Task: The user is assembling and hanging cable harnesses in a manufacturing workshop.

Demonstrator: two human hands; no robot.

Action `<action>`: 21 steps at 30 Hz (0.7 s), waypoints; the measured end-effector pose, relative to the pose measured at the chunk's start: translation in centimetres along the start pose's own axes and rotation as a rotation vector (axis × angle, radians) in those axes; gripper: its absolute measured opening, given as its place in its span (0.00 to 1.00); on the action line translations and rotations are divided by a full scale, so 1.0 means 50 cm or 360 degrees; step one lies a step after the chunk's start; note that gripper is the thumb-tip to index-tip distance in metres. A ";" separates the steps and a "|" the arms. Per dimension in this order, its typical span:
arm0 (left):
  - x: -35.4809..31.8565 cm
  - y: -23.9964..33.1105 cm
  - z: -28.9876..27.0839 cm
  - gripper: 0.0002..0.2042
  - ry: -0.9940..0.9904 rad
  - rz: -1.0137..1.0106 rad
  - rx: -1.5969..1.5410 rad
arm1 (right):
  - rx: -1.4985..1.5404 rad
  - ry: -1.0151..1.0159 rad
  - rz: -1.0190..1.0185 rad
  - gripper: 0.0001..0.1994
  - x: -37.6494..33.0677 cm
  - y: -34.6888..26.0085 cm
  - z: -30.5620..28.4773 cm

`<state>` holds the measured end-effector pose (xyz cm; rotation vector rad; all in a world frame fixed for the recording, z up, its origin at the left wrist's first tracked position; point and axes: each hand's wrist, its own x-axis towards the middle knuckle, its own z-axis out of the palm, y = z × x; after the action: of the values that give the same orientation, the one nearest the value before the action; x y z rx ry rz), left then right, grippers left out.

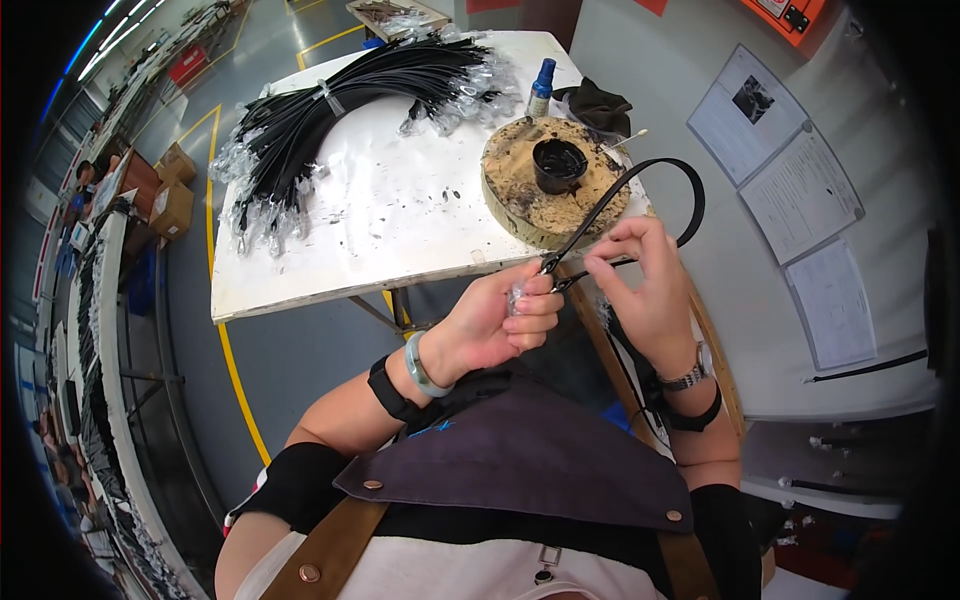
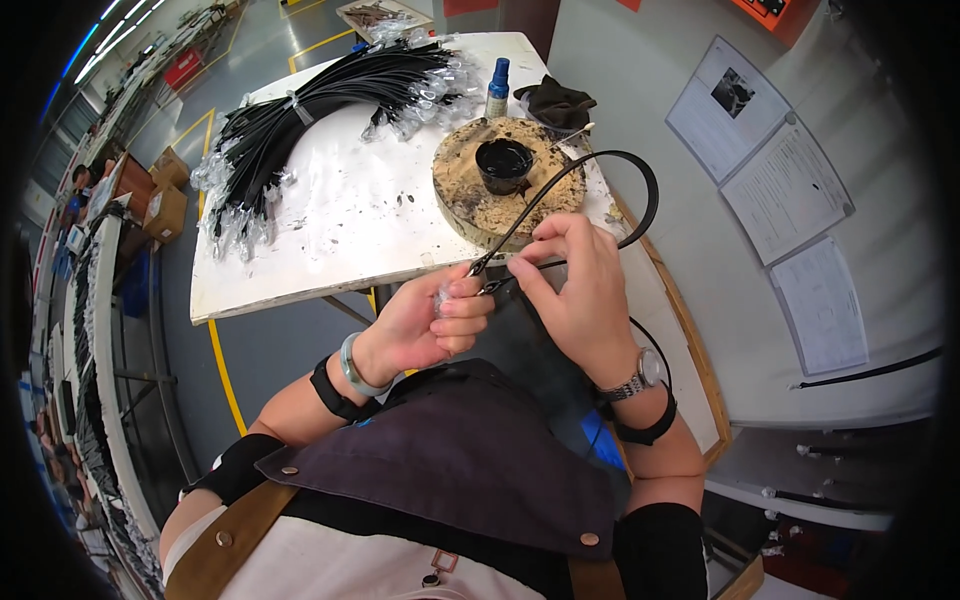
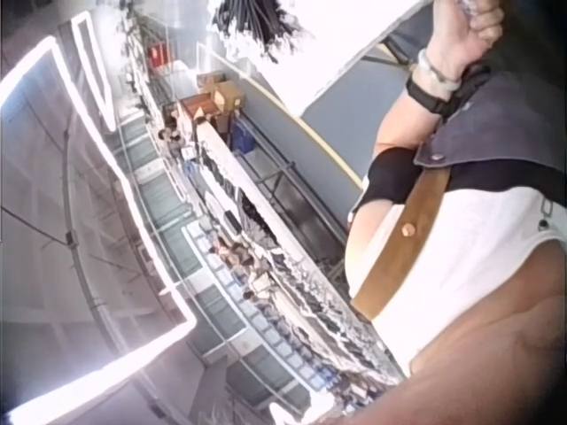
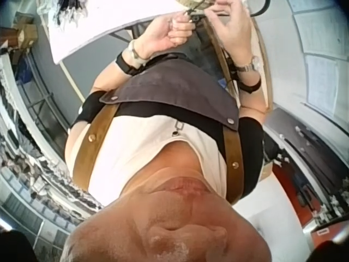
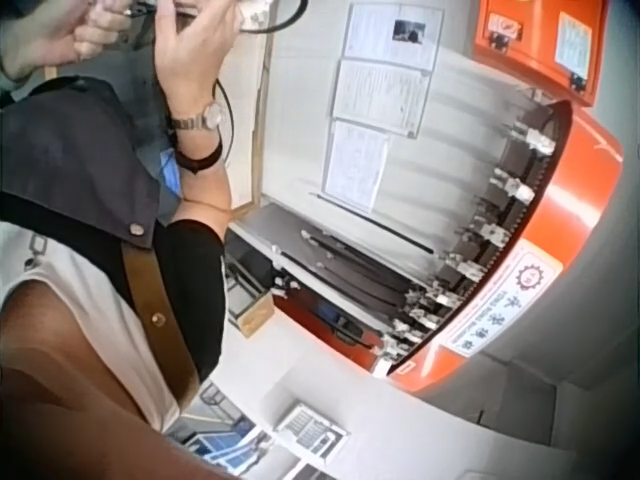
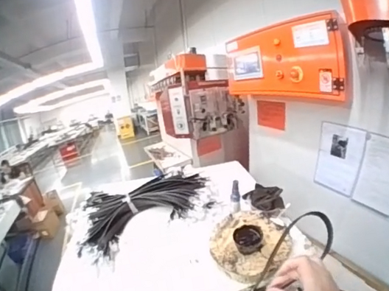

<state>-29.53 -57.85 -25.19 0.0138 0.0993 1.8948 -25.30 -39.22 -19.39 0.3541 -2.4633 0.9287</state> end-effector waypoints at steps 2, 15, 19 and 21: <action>0.004 0.000 -0.001 0.16 0.0019 -0.0006 0.0021 | 0.0031 -0.0018 0.0089 0.15 -0.005 0.002 0.008; 0.015 -0.003 -0.005 0.16 0.0079 -0.0021 0.0145 | 0.0749 0.0051 0.0331 0.14 -0.018 0.023 0.032; 0.011 -0.003 -0.005 0.16 0.0104 -0.0017 0.0130 | 0.0981 0.0080 0.0230 0.13 -0.014 0.023 0.032; 0.010 -0.003 -0.003 0.16 0.0110 -0.0013 0.0130 | 0.1077 0.0049 0.0250 0.13 -0.014 0.022 0.027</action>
<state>-29.56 -57.34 -25.38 0.0038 0.2235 1.8822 -25.59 -39.25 -21.24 0.3606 -2.1023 1.8120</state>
